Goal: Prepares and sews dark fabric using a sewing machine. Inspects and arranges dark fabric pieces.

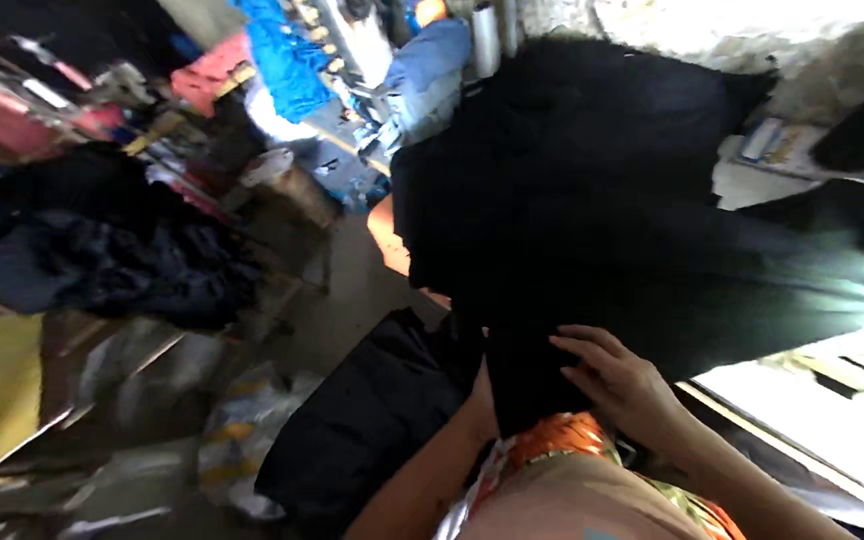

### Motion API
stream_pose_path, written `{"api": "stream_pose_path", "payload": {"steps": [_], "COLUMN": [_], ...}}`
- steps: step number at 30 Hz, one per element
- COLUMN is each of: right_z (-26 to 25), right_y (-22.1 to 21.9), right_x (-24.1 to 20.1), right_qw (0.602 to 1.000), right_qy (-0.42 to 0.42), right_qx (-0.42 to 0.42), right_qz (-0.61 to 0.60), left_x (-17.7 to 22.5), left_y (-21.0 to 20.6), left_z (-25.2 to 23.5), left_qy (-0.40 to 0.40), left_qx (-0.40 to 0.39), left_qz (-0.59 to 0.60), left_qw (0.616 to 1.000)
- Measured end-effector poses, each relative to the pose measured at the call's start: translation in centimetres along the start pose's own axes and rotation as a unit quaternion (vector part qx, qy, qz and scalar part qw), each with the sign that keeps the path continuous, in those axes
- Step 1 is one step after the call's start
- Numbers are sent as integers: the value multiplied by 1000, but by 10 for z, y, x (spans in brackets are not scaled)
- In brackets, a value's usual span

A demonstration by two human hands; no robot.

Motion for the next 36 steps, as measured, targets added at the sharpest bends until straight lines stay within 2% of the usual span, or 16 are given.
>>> {"api": "stream_pose_path", "payload": {"steps": [2, 4, 5, 9, 10, 13, 19, 22, 25, 27, 30, 31, 33, 36], "right_z": [-9, -19, -23, -38, -39, -41, -39, -36, -34, -32, -26, -23, -15, -6], "right_y": [-6, -8, -8, -1, 2, 10, 19, 18, 14, 8, 3, 2, 2, 7], "right_x": [-7, -18, -23, -37, -39, -43, -44, -42, -39, -33, -26, -26, -28, -38], "right_qw": [996, 992, 991, 994, 994, 993, 993, 992, 986, 984, 982, 976, 958, 952], "right_qy": [48, 68, 74, 66, 67, 75, 91, 87, 108, 120, 131, 142, 173, 199], "right_qx": [24, 18, 18, 22, 28, 42, 72, 90, 125, 127, 111, 111, 105, 122], "right_qz": [75, 103, 107, 89, 86, 81, 37, 17, 30, 38, 82, 123, 201, 197], "left_x": [5, 11, 13, 27, 28, 29, 27, 29, 28, 29, 35, 40, 56, 75], "left_y": [7, 13, 14, -13, -16, -15, -19, -26, -24, -21, -29, -30, -36, -58], "left_z": [4, 12, 18, 41, 43, 46, 45, 51, 50, 42, 12, 2, -16, -19], "left_qy": [34, 46, 26, -51, -74, -165, -216, -187, -113, -48, -19, -34, -116, -278], "left_qx": [-141, -186, -183, -52, -49, -123, -180, -148, -128, -102, -38, -28, -3, -51], "left_qz": [53, 32, 3, -151, -178, -236, -250, -271, -211, -180, -183, -196, -230, -255], "left_qw": [988, 981, 983, 986, 980, 950, 926, 933, 963, 977, 982, 980, 966, 925]}}
Point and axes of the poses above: each hand's wrist, its own z-axis away from the middle knuckle, its own y-axis out of the back of the hand, x = y × z, the point moved 2 cm from there along -z, towards the middle knuckle, and after that the axes turned 13 degrees about z, right-handed, at the moved point
